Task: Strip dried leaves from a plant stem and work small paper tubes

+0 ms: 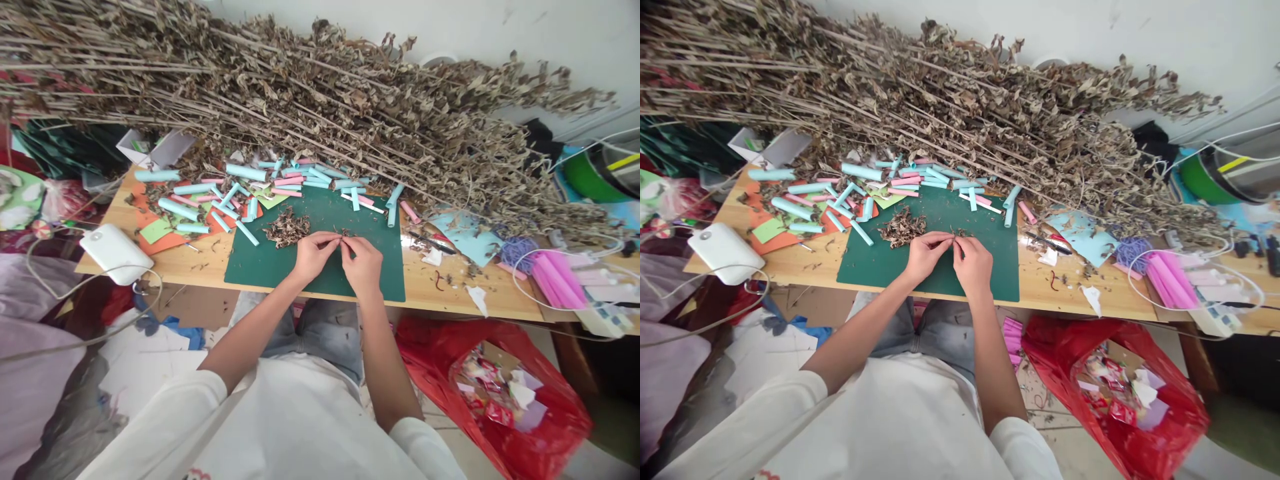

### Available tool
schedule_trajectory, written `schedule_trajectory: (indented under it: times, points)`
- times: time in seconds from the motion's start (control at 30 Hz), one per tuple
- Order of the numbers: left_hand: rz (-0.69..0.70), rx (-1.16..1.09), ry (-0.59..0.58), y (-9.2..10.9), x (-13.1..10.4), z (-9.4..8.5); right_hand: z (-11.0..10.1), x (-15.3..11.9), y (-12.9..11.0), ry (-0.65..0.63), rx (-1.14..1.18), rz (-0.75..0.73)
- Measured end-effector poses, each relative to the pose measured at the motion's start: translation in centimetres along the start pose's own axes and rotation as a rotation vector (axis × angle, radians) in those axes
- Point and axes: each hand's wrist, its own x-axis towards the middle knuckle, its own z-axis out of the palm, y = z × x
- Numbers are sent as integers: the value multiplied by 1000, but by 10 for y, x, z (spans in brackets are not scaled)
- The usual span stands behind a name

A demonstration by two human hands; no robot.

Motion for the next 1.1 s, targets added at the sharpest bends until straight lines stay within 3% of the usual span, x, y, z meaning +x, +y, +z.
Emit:
schedule_trajectory:
  times: [0.2,0.43,0.67,0.77,0.97,1.03,1.1]
  points:
    - [34,48,-24,3,-1,2,-9,0,-5,-101,-100,42]
    - [16,43,-51,5,-2,1,-10,0,-3,-47,-31,59]
    - [-113,-10,-12,2,-3,5,-14,2,-9,-32,-37,68]
    - [-144,-41,-6,2,-3,6,-9,2,-9,1,152,167]
    - [-190,-97,-5,3,-3,6,9,0,1,85,638,564]
    - [-195,-109,-8,3,-3,6,8,1,5,121,652,601]
    - [-198,-129,-13,2,-3,6,3,4,10,134,532,533]
